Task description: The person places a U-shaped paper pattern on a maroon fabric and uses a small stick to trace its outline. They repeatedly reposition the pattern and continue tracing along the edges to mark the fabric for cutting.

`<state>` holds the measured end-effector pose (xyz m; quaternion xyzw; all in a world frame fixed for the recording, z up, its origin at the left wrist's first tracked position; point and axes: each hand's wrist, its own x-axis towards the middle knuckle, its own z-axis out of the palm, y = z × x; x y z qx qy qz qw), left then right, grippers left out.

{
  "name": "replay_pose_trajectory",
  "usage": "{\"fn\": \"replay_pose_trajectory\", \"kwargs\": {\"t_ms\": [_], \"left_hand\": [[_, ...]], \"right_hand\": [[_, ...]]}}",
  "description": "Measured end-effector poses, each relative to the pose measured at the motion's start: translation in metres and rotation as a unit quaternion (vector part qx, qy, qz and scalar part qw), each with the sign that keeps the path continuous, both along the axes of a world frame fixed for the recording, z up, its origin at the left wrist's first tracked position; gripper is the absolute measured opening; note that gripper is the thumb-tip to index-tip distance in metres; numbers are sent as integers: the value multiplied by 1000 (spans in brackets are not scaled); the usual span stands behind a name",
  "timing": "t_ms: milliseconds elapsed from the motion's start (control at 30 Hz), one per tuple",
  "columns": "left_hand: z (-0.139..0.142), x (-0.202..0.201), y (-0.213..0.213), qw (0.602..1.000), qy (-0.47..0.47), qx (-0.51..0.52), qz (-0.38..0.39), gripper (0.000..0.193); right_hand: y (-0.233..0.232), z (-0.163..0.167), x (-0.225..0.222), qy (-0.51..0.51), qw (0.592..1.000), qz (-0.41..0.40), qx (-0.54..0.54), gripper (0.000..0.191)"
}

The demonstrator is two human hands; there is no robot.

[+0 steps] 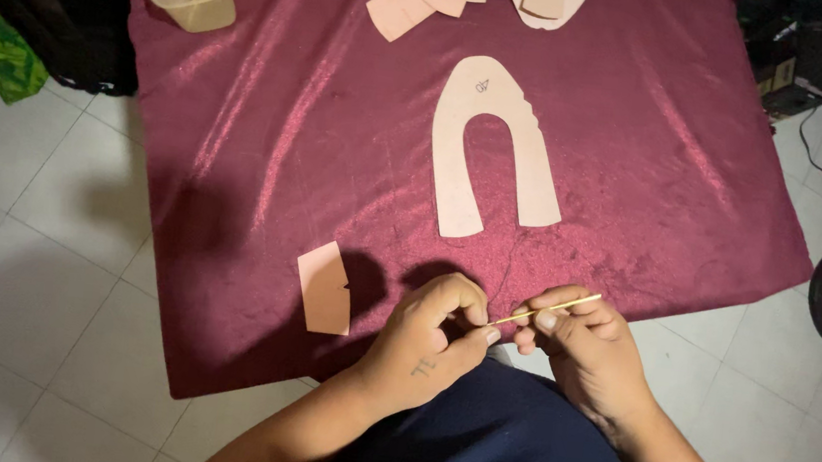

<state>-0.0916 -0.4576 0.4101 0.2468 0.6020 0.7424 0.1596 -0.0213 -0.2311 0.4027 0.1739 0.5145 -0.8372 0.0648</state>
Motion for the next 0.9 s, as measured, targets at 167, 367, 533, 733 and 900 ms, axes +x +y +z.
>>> {"fn": "replay_pose_trajectory", "kwargs": {"t_ms": [167,367,533,733,900], "left_hand": [[1,5,6,999,-39,12,-22,21],[4,5,10,994,-81,30,-61,20],[7,4,11,991,-95,50,-85,18],[8,5,8,999,-28,1,-35,16],[15,5,10,998,-43,-18,-34,12]], "right_hand": [[3,0,12,37,999,25,21,7],[11,6,18,13,999,34,3,2],[15,10,20,17,999,52,-3,3],[14,7,20,30,998,39,24,2],[13,7,24,61,996,14,66,3]]}}
